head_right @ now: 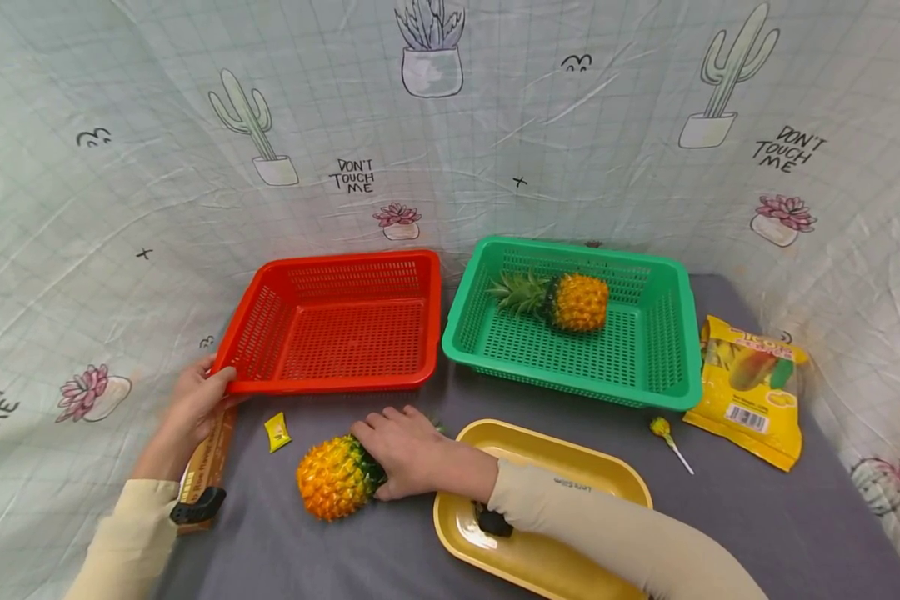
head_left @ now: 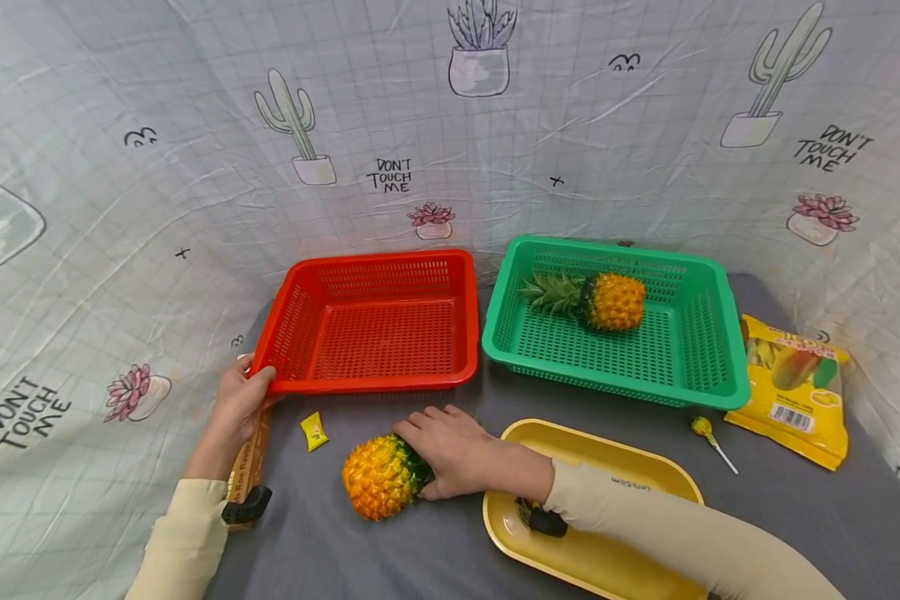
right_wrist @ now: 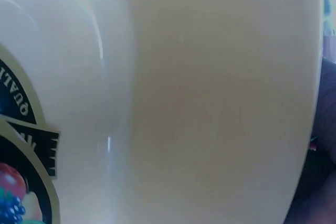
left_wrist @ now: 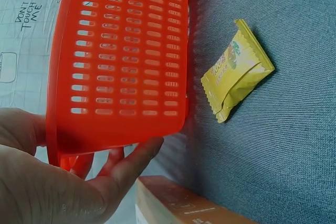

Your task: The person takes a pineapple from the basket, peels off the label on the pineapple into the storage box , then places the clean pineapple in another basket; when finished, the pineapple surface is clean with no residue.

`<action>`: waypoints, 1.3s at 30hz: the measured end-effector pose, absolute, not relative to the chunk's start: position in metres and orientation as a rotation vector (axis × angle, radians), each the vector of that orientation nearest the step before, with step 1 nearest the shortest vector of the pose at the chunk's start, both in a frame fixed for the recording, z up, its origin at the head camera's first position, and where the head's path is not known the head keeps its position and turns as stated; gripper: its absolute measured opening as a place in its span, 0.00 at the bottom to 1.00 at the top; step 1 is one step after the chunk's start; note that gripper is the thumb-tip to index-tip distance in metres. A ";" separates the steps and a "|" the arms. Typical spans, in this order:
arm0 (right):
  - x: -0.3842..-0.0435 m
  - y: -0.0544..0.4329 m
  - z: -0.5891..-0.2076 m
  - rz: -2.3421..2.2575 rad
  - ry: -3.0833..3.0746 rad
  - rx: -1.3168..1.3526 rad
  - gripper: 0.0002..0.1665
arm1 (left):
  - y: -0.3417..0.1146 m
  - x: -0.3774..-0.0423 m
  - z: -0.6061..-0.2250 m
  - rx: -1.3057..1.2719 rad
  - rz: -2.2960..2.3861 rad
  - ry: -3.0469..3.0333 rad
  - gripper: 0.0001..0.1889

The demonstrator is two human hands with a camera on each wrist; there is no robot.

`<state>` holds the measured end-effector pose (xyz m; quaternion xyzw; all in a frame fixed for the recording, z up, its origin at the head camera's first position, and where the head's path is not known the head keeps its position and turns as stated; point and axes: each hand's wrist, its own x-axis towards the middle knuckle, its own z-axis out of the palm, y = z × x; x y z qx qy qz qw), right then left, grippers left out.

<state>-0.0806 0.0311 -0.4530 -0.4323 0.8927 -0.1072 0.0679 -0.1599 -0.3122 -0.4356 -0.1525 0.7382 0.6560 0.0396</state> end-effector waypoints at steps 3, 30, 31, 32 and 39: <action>-0.081 0.032 -0.451 -0.314 2.697 -1.316 0.53 | -0.313 -0.160 -0.437 -0.460 2.015 2.253 0.27; -0.072 0.054 -0.402 -0.328 2.774 -1.397 0.53 | -0.310 -0.157 -0.438 -0.428 1.953 2.361 0.24; -0.072 0.055 -0.400 -0.333 2.773 -1.392 0.53 | -0.310 -0.157 -0.438 -0.434 1.945 2.368 0.24; -0.072 0.057 -0.397 -0.339 2.772 -1.386 0.53 | -0.310 -0.157 -0.438 -0.437 1.938 2.371 0.25; -0.072 0.074 -0.383 -0.386 2.762 -1.311 0.54 | -0.306 -0.156 -0.440 -0.484 1.875 2.395 0.28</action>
